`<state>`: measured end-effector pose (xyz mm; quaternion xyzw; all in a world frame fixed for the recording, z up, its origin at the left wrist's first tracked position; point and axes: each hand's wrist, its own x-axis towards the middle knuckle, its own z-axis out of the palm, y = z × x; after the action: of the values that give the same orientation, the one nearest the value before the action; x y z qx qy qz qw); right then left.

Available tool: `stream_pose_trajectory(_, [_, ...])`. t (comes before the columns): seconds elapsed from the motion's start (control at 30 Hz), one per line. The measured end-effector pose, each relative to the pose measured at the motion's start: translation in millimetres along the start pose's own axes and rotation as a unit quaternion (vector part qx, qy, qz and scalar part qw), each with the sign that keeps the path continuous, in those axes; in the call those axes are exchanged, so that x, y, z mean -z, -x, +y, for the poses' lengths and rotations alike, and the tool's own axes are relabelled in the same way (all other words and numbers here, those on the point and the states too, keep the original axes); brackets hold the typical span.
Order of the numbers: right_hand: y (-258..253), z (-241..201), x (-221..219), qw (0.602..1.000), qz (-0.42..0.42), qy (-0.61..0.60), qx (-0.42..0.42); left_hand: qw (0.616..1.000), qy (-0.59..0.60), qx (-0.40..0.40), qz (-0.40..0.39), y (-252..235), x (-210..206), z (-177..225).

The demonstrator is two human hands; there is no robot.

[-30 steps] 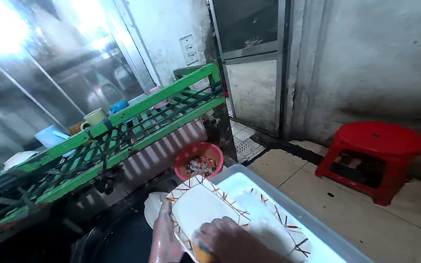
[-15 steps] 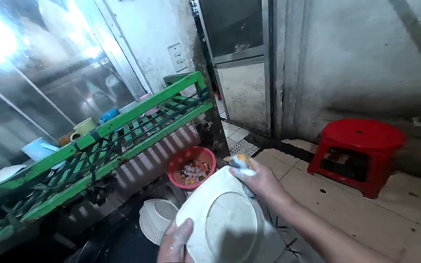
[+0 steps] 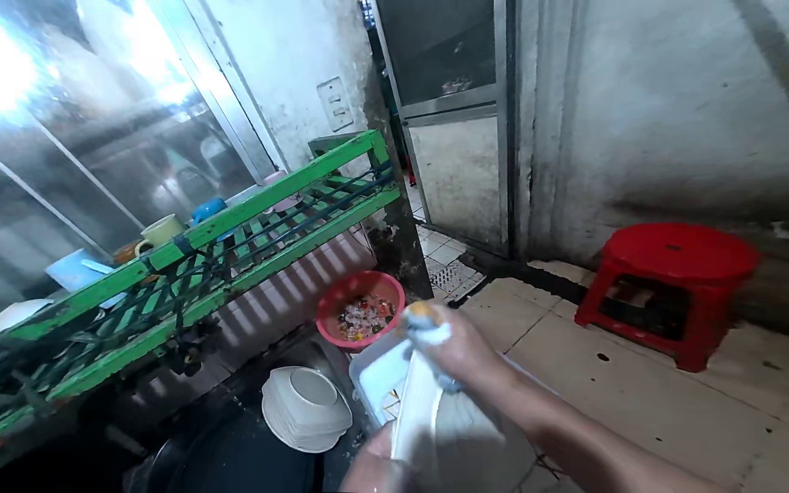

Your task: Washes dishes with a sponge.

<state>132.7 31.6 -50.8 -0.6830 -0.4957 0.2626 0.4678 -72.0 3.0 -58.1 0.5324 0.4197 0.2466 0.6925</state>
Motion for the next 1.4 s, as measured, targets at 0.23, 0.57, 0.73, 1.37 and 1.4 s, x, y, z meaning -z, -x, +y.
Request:
stream_pose_trajectory(0.23, [-2.4, 6.6, -15.7, 0.999, -0.034, -0.010, 0.016, 0.969, 0.185, -0.144, 0.077, 10.8, 11.4, 1.1])
stream_pose_trajectory(0.57, [38.2, 20.4, -54.7, 0.992, -0.045, 0.007, 0.119, 0.962, 0.171, -0.127, 0.172, -4.3, 1.0, -11.1])
stream_pose_trajectory(0.73, [40.7, 46.4, -42.5, 0.999, -0.031, -0.001, 0.027, 0.932, 0.245, -0.172, 0.206, -4.4, 4.9, 11.9])
stream_pose_trajectory(1.37, [18.0, 27.2, -74.2, 0.755, -0.059, -0.612, -0.227, 0.925, -0.023, -0.356, 0.131, 36.8, -14.4, 27.0])
stream_pose_trajectory(1.4, [21.4, 26.2, -82.7, 0.709, -0.079, -0.666, -0.220, 0.904, -0.067, -0.400, 0.138, 37.4, -16.2, 20.7])
